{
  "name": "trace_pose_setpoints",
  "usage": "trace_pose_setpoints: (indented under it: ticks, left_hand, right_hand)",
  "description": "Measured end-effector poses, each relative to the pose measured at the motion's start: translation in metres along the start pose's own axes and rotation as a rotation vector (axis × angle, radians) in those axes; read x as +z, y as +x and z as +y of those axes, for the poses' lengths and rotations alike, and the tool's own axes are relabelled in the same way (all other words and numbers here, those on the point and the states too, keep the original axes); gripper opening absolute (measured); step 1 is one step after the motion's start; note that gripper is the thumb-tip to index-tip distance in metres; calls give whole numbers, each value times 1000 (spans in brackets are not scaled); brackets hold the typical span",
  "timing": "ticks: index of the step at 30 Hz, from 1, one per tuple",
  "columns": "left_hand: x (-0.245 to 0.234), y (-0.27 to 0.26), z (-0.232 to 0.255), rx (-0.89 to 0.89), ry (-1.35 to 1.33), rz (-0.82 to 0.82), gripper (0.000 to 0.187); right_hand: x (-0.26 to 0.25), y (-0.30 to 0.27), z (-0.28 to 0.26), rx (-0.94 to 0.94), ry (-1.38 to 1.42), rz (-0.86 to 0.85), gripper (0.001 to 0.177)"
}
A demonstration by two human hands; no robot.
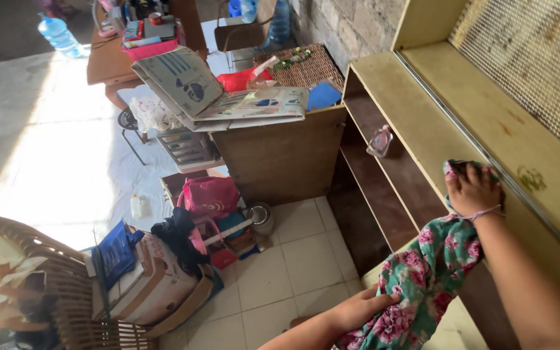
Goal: The person wipes a wooden shelf with a floral cloth, then picks up a small bottle with a pink cap and sprays liquid onto the shelf before continuing to wipe the surface. The person handles the cloth and bottle repeatedly while cleaning the shelf area.
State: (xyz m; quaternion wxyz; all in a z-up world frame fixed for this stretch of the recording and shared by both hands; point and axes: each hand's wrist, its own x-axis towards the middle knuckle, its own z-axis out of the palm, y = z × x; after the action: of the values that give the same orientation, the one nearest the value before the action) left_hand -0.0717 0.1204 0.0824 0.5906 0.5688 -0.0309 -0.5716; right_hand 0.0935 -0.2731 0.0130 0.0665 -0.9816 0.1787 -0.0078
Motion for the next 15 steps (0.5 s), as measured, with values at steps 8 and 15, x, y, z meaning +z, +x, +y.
trace_pose_setpoints:
  ticks: [8,15]
  left_hand:
    - [-9,6,-25,-61,-68,-74,85]
    - [-19,17,-5,-2,-152,-70,76]
  right_hand:
    - [-16,-51,-6,224,43,-48,81]
    - [-15,-17,-12,146,45,5,84]
